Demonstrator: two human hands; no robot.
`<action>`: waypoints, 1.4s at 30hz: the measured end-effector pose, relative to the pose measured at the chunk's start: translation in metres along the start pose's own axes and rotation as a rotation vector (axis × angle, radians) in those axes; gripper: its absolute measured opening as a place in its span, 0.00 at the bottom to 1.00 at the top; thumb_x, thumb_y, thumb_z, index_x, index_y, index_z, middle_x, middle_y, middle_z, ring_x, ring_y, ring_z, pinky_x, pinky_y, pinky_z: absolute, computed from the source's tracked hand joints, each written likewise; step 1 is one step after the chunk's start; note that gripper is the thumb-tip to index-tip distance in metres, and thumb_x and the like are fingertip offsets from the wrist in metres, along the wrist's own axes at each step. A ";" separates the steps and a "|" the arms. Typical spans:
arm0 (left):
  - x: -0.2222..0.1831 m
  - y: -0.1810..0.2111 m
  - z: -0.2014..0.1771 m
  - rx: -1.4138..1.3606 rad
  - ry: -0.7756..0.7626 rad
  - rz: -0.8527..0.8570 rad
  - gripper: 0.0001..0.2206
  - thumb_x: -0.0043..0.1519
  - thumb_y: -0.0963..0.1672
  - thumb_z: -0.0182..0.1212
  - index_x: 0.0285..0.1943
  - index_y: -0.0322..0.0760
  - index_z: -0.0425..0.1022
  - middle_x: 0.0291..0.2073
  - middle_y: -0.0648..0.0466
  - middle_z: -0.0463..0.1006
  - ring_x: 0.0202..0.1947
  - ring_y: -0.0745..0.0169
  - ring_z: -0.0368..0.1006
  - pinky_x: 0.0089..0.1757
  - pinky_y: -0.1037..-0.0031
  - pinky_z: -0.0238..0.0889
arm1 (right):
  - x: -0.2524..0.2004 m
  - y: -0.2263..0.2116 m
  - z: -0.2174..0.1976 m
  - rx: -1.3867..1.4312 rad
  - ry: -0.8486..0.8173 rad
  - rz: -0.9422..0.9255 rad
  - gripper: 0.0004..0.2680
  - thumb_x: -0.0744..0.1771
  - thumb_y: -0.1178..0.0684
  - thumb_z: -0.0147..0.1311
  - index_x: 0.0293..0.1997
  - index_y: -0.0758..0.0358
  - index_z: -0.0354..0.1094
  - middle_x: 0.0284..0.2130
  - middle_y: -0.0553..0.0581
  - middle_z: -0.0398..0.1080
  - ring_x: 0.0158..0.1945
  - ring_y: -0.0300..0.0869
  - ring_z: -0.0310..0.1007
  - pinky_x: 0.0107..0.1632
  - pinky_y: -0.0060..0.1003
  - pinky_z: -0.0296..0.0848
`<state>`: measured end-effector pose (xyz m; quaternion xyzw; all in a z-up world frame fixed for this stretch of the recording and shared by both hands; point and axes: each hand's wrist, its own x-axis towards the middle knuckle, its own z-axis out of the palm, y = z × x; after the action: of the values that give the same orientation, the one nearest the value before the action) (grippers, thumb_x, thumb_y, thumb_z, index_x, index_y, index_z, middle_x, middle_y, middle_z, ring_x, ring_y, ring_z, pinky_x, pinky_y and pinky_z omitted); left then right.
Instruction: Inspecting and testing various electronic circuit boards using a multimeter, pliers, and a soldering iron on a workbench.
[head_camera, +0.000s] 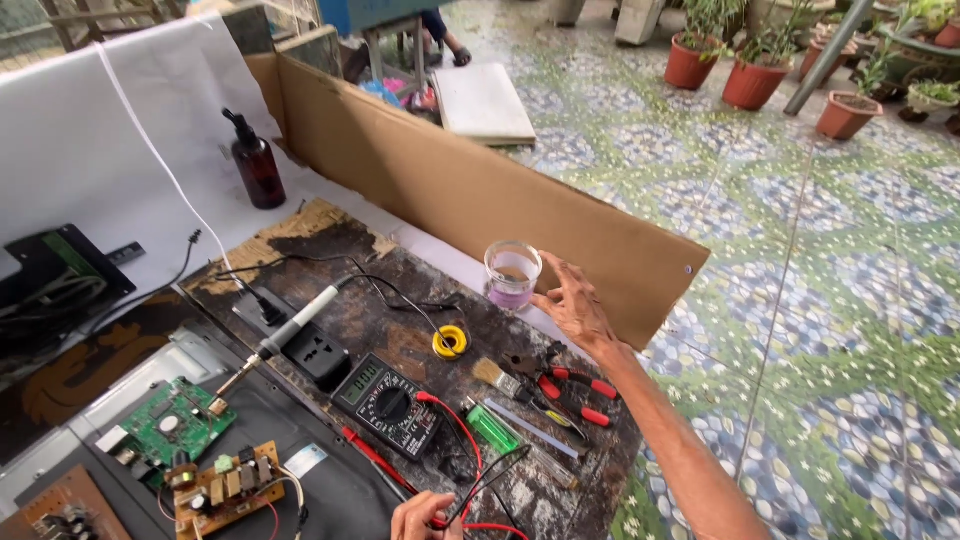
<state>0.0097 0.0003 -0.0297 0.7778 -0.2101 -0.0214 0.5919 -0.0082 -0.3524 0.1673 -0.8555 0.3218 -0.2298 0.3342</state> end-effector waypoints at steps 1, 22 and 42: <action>0.000 -0.004 0.008 -0.002 0.006 0.005 0.09 0.53 0.45 0.69 0.42 0.53 0.86 0.41 0.59 0.80 0.24 0.70 0.72 0.22 0.77 0.68 | 0.011 0.013 0.010 0.001 0.002 -0.008 0.28 0.65 0.46 0.61 0.74 0.39 0.51 0.70 0.61 0.55 0.47 0.49 0.80 0.50 0.45 0.82; -0.002 -0.031 0.017 -0.019 0.088 0.090 0.15 0.45 0.38 0.67 0.39 0.49 0.86 0.40 0.58 0.81 0.21 0.71 0.70 0.28 0.80 0.74 | -0.004 0.056 0.033 -0.298 0.371 -0.512 0.11 0.61 0.60 0.69 0.39 0.50 0.71 0.66 0.67 0.65 0.66 0.55 0.70 0.57 0.44 0.75; 0.000 -0.046 0.021 0.035 0.061 0.081 0.15 0.45 0.38 0.71 0.39 0.50 0.87 0.41 0.58 0.81 0.23 0.72 0.73 0.33 0.82 0.77 | -0.007 0.062 0.034 -0.377 0.387 -0.617 0.13 0.60 0.62 0.70 0.42 0.53 0.70 0.68 0.63 0.63 0.67 0.51 0.69 0.59 0.45 0.75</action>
<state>0.0175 -0.0091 -0.0782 0.7791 -0.2237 0.0297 0.5848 -0.0170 -0.3683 0.0986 -0.8992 0.1433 -0.4129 0.0204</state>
